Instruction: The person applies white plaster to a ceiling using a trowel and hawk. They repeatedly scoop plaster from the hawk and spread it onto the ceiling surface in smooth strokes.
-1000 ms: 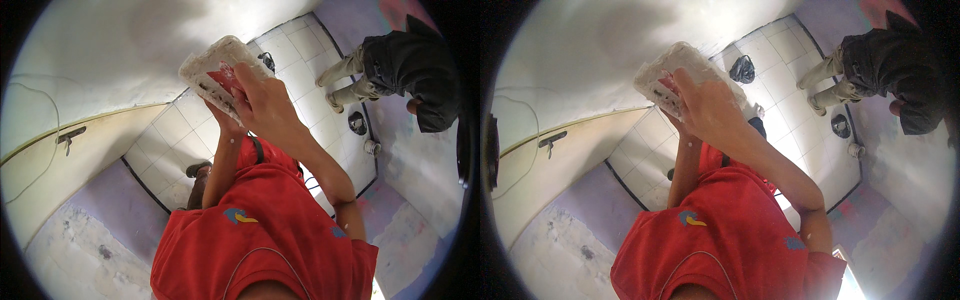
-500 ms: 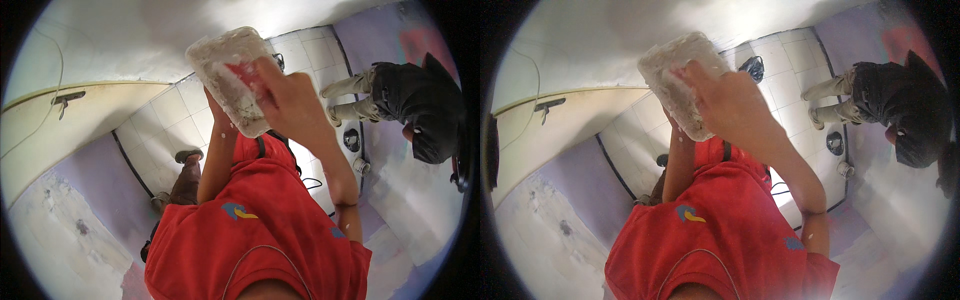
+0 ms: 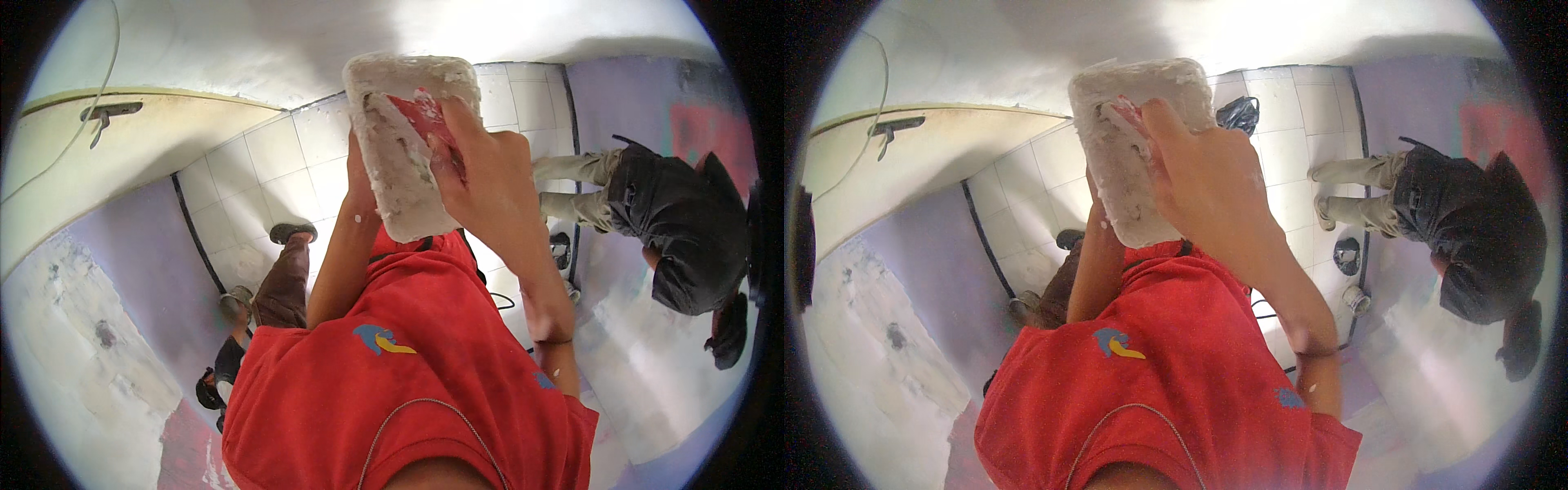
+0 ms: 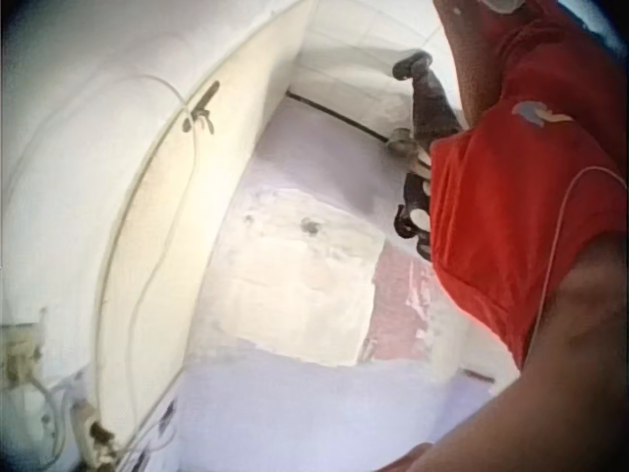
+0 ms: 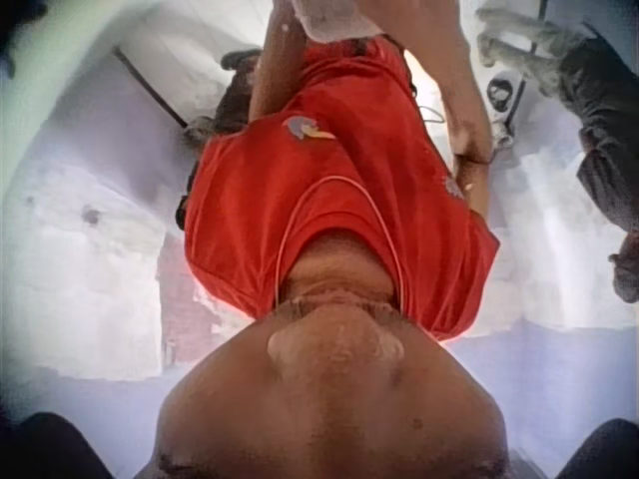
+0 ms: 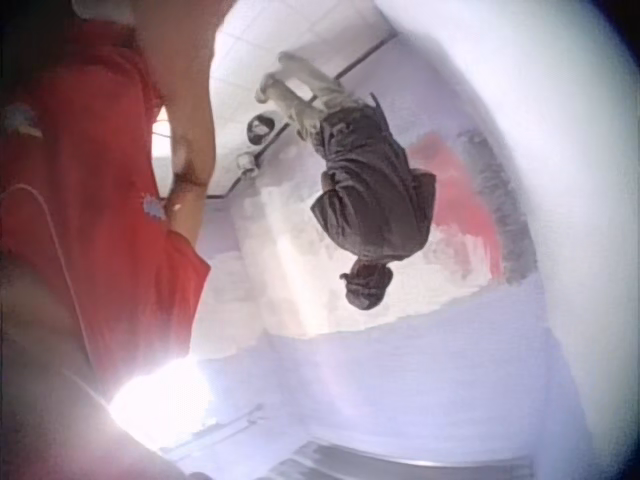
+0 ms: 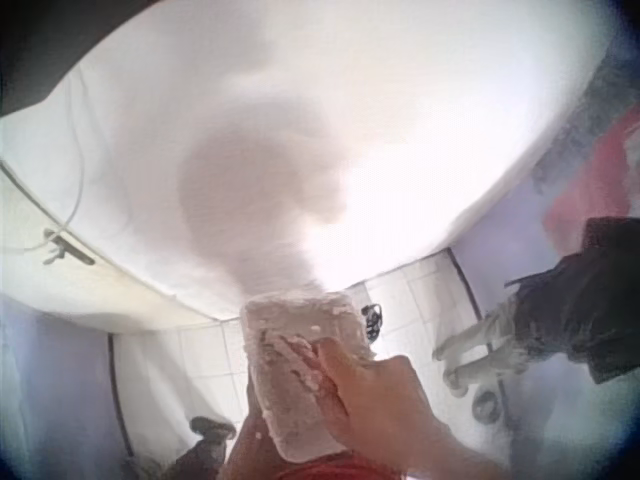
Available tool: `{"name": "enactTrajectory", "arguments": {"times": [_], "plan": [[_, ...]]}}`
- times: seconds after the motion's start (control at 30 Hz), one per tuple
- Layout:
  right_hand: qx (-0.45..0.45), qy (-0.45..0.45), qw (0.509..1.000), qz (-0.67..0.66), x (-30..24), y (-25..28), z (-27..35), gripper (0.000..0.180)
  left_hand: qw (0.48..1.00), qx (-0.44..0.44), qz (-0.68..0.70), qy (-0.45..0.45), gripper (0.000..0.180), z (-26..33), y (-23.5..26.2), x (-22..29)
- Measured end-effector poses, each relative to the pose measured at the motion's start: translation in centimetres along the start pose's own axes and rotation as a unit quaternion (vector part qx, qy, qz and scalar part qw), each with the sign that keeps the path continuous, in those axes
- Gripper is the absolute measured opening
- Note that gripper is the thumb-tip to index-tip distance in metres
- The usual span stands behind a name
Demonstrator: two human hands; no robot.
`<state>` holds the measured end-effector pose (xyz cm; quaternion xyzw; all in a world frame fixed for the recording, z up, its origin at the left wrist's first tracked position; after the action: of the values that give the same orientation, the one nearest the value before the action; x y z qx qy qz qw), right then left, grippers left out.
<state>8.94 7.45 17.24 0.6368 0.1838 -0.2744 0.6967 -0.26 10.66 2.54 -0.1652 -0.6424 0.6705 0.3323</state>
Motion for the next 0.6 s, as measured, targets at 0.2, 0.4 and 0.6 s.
{"name": "enactTrajectory", "arguments": {"times": [0.2,0.4,0.6], "plan": [[0.058,-0.071,0.996,0.013,-0.8,1.2,0.4,0.021,0.990,-0.104,0.086,-0.036,0.055,-0.5,-1.4,0.5],[0.074,0.006,0.996,0.054,1.2,2.9,-2.6,0.018,0.990,0.049,-0.134,-0.004,0.059,-1.0,-1.0,1.2],[0.022,0.048,0.997,0.050,1.5,2.6,-4.0,0.021,0.988,0.031,-0.149,0.025,0.062,-1.2,-0.3,1.6]]}}
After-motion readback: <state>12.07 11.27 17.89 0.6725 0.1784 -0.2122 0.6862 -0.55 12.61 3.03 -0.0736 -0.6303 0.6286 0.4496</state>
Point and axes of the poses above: each hand's wrist, its own z-axis away from the middle knuckle, its own y-axis out of the back of the hand, x = y × z, the point moved 5 cm from there along -z, towards the middle knuckle, and after that the axes turned 8 degrees about -x, right-handed, at the moved point
